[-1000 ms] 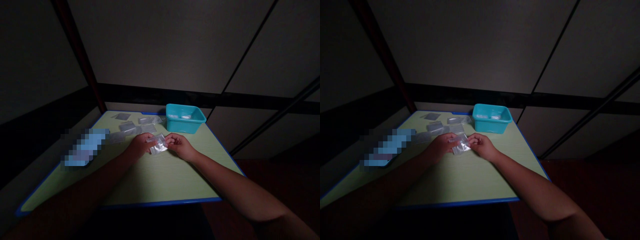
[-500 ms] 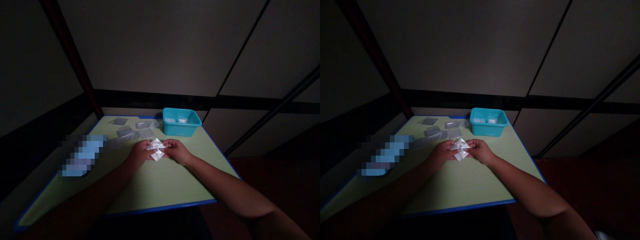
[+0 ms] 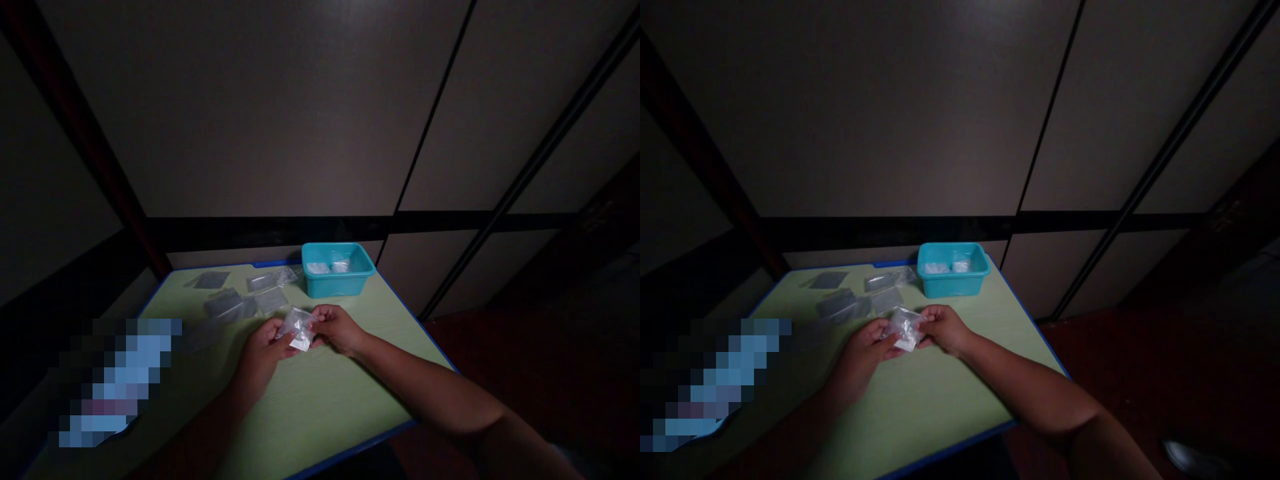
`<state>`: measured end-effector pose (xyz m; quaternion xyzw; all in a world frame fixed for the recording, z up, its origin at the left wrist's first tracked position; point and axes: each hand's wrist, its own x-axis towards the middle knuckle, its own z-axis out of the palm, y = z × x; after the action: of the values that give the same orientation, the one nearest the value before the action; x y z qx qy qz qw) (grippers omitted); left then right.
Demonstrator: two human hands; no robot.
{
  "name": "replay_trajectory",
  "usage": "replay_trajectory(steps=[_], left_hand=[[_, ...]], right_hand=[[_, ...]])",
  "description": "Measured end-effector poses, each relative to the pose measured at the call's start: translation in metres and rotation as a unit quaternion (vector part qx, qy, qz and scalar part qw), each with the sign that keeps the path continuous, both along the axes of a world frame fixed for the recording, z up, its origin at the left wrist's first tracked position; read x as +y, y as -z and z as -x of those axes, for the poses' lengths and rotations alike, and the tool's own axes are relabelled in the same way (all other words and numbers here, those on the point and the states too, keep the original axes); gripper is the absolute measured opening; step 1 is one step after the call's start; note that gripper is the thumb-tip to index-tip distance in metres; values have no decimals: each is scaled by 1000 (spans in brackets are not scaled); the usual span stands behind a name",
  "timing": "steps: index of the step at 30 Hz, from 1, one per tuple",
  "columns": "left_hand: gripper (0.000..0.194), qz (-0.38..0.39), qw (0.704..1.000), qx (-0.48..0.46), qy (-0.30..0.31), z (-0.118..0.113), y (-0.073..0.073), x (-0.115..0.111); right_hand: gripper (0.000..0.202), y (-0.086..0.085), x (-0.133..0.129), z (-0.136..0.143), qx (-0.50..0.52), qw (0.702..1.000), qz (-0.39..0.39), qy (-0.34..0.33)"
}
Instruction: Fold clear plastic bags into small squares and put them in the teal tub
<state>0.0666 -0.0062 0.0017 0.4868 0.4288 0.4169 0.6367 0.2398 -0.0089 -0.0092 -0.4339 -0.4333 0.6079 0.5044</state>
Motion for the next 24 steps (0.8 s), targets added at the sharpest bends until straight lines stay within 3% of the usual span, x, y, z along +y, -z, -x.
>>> replay_trajectory(steps=[5, 11, 18, 21, 24], left_hand=[[40, 14, 999, 2, 40, 2, -4, -2], [46, 6, 1000, 8, 15, 5, -8, 1], [47, 9, 999, 5, 32, 4, -8, 1], [46, 7, 999, 2, 34, 4, -7, 2], [46, 2, 999, -1, 32, 5, -6, 4]], right_hand=[[46, -14, 0, -8, -29, 999, -36, 8], [48, -60, 9, -44, -87, 990, -89, 71], [40, -123, 65, -113, -250, 957, -76, 124], [34, -133, 92, -129, -344, 933, -22, 106], [22, -131, 113, -134, -438, 895, 36, 77]])
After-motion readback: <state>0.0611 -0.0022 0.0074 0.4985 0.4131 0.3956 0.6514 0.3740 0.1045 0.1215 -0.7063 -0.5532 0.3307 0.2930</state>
